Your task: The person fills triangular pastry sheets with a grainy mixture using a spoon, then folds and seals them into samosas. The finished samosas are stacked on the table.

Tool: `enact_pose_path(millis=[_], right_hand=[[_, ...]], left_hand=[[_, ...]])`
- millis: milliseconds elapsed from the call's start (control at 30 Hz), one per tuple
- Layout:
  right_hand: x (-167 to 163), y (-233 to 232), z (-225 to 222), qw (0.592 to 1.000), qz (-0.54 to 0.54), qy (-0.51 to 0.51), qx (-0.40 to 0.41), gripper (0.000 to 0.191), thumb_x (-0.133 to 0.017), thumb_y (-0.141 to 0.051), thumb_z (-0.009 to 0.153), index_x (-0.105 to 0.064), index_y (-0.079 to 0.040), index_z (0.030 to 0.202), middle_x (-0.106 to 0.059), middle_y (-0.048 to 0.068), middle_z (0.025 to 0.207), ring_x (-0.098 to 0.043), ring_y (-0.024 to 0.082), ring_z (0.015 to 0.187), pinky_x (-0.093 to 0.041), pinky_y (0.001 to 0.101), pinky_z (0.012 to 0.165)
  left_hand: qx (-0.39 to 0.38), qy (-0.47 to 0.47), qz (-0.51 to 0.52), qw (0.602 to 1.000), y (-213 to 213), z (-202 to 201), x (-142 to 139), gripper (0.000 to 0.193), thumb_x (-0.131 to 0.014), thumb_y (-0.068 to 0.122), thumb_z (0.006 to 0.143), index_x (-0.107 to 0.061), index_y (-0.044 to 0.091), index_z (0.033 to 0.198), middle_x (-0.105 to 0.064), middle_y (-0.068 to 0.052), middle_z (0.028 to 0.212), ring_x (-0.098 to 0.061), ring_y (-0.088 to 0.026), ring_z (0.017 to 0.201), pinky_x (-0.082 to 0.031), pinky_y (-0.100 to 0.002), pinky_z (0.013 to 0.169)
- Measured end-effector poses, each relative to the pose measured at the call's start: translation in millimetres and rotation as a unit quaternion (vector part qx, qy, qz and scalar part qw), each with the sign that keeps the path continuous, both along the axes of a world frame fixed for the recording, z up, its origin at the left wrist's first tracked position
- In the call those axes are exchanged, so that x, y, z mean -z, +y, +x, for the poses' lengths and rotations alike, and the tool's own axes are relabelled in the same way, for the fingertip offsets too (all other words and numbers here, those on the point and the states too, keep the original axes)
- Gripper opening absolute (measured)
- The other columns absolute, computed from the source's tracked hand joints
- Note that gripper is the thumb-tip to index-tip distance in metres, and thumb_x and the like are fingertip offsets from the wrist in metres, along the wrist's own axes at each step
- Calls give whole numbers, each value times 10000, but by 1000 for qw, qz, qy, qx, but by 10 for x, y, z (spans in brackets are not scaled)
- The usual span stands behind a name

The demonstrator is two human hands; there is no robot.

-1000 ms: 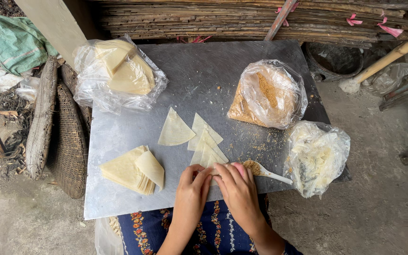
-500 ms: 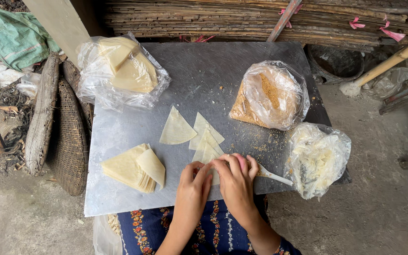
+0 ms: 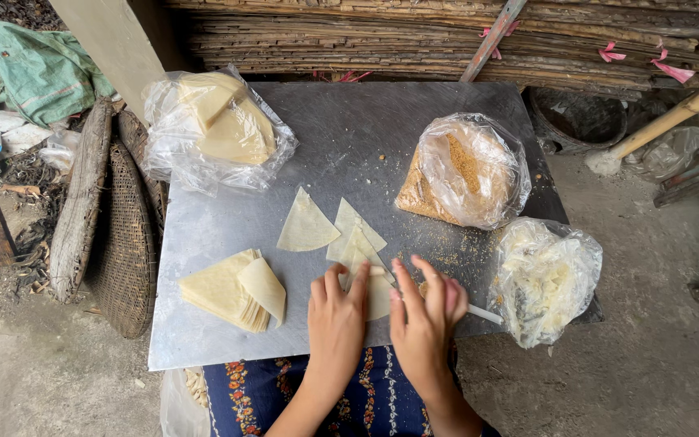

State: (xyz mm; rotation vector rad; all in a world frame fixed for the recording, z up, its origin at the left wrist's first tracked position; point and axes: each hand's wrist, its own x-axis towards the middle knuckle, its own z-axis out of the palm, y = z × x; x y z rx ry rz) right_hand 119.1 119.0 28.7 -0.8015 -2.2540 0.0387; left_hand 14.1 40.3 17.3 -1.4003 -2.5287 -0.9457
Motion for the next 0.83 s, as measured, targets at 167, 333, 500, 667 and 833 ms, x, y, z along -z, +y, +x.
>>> enact_pose_path(millis=[167,333,500,667,833], right_hand=[[-3,82,503,992,-32,56,110,291,-704,-159,959,-729,-178,1248,-640,-13,1283,-520,205,1208,-290,438,1132],[45,132,867,986,-58,-14,157,285,-694,-200,974,-734,-175,1255,-651,-47,1269,-519,220,1223,-285,442,1133],[129,232,982,982,-59,-89,156,305,-725,-277,916,-749,-175,1203,-658,-24,1257,-517,236,1227,-268,458,1124],[197,319,995,987,-56,-70,133,262,-734,-256,935,-761,-167,1181,-693,-14,1161,-562,214,1193,-264,443,1115],[249,451,1077,988,-149,-10,46,219,-711,-219,966,-752,-194,1180,-719,-45,1116,-596,145,1102,-351,421,1117]], left_hand=[[-6,36,40,999,213,-226,-19,379,-692,155,860,-714,126,1237,-582,-147,1229,-536,-328,1086,-475,-406,884],[38,-62,67,995,197,-360,-68,276,-750,145,809,-761,119,1083,-610,-89,1151,-555,-308,1085,-493,-419,894],[29,-78,87,993,235,-376,-155,195,-755,140,855,-740,79,1040,-639,-109,1103,-590,-323,1031,-501,-434,872],[65,-261,170,948,-28,-428,-220,195,-698,163,950,-717,30,1091,-695,-119,1014,-679,-280,915,-538,-366,807],[31,-372,81,924,-1075,-482,-111,214,-756,207,878,-787,158,1084,-830,-73,970,-752,-192,879,-574,-334,771]])
